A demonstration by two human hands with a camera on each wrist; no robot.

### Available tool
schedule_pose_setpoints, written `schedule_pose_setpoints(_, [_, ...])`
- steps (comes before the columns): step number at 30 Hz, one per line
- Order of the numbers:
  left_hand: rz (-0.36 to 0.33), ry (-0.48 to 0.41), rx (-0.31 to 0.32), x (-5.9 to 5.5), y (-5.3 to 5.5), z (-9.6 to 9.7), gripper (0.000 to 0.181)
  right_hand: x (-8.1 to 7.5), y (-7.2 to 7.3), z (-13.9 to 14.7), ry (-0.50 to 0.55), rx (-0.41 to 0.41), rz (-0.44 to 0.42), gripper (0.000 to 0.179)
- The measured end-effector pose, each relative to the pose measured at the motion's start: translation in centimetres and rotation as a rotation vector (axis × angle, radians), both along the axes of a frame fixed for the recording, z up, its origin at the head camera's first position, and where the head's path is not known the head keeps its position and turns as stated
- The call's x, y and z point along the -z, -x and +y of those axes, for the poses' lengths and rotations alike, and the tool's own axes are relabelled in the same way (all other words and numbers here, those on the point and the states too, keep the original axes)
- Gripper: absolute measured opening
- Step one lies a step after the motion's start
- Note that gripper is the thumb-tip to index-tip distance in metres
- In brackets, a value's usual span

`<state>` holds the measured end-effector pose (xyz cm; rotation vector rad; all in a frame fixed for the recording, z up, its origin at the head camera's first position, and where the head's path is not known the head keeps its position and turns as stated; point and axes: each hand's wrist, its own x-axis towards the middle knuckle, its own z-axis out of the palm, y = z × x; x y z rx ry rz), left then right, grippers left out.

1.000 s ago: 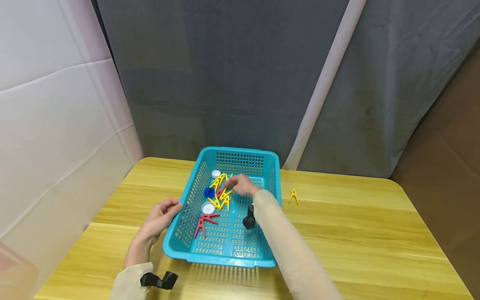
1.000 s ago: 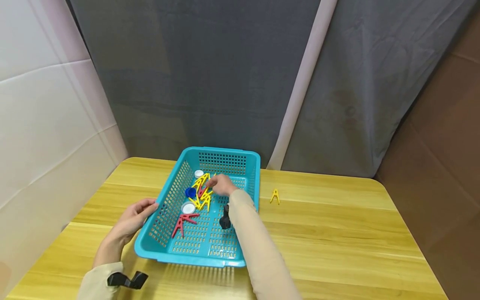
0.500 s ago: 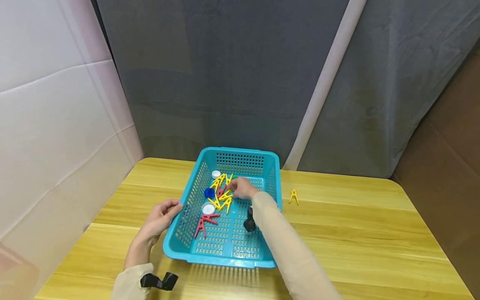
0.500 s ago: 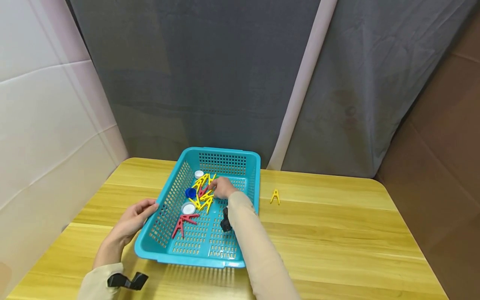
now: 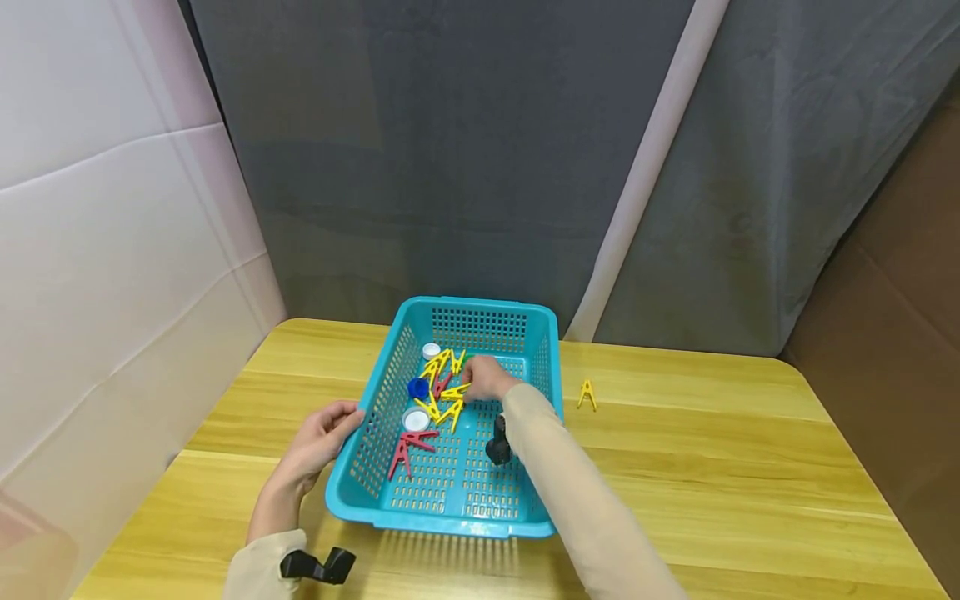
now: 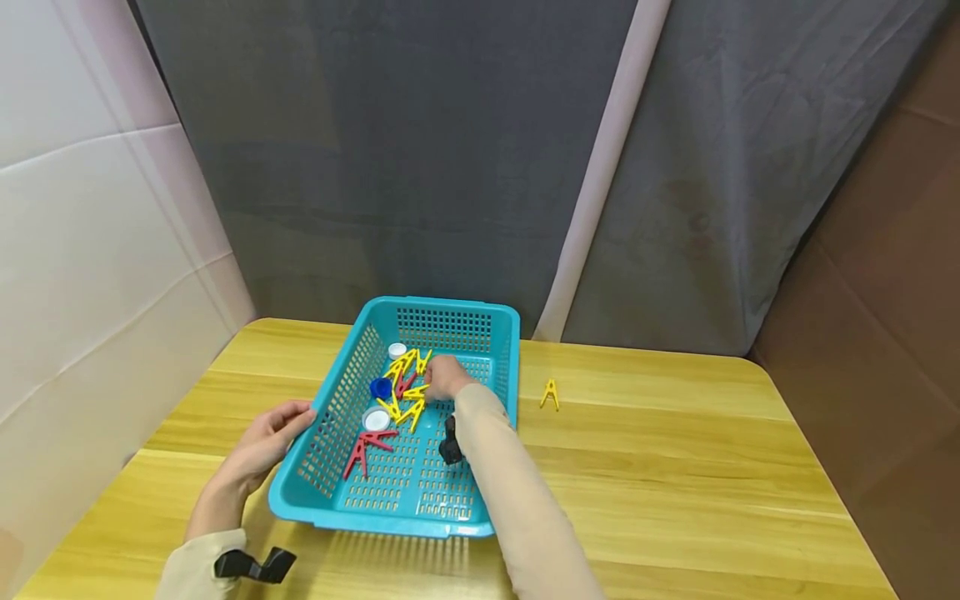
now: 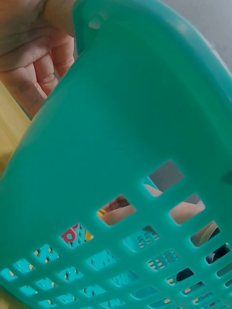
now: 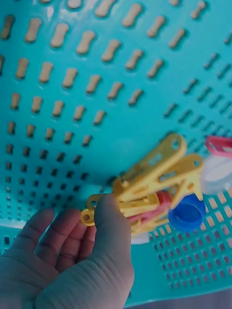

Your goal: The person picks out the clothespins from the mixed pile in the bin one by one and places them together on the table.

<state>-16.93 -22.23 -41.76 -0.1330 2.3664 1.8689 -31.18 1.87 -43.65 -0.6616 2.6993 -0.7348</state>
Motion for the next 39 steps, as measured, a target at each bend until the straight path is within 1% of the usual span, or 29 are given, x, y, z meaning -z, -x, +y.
schedule_pose_setpoints(4, [-0.004,-0.003,-0.003,0.1,-0.1,0.0,0.037,-0.8,-0.4,-0.1,-0.011,-0.003,0.004,0.016])
schedule_pose_setpoints(8, [-0.003,-0.003,-0.009,0.2,-0.2,-0.1,0.037,-1.6,-0.8,-0.2,0.009,-0.019,0.010,0.017])
schedule_pose_setpoints(11, [-0.003,-0.004,-0.011,0.3,-0.2,-0.1,0.036,-2.1,-1.0,-0.2,0.030,-0.045,0.040,0.018])
schedule_pose_setpoints(14, [-0.001,-0.005,-0.008,0.3,-0.3,-0.1,0.037,-2.6,-1.1,-0.2,0.048,-0.044,0.082,0.021])
schedule_pose_setpoints(16, [-0.002,-0.011,-0.010,0.4,-0.3,-0.1,0.036,-2.9,-1.3,-0.1,0.055,-0.022,0.095,0.022])
schedule_pose_setpoints(19, [0.004,-0.011,-0.005,0.4,-0.3,-0.1,0.037,-3.4,-1.5,0.1,0.055,0.031,0.106,0.022])
schedule_pose_setpoints(20, [0.004,-0.010,-0.005,0.4,-0.3,-0.1,0.036,-3.5,-1.5,0.2,0.059,0.049,0.100,0.024])
schedule_pose_setpoints(22, [0.000,-0.008,-0.010,0.4,-0.3,0.0,0.036,-3.9,-1.6,0.5,0.059,0.085,0.116,0.029])
schedule_pose_setpoints(26, [-0.003,-0.002,-0.012,0.3,-0.1,0.0,0.036,-4.6,-1.8,1.0,0.095,0.143,0.140,0.042])
schedule_pose_setpoints(27, [-0.002,-0.001,-0.011,0.3,-0.1,0.0,0.036,-4.8,-1.9,1.1,0.105,0.159,0.145,0.043])
schedule_pose_setpoints(31, [0.005,-0.003,-0.002,0.2,-0.2,0.0,0.037,-5.7,-2.1,1.6,0.151,0.209,0.123,0.050])
schedule_pose_setpoints(34, [0.011,-0.009,0.009,0.2,-0.3,0.0,0.037,-6.4,-2.3,2.1,0.184,0.255,0.120,0.047])
schedule_pose_setpoints(37, [0.013,-0.017,0.015,0.3,-0.2,0.0,0.037,-7.2,-2.6,2.8,0.203,0.297,0.147,0.037])
schedule_pose_setpoints(39, [0.013,-0.020,0.015,0.3,-0.2,0.0,0.038,-7.7,-2.7,3.2,0.208,0.320,0.155,0.034])
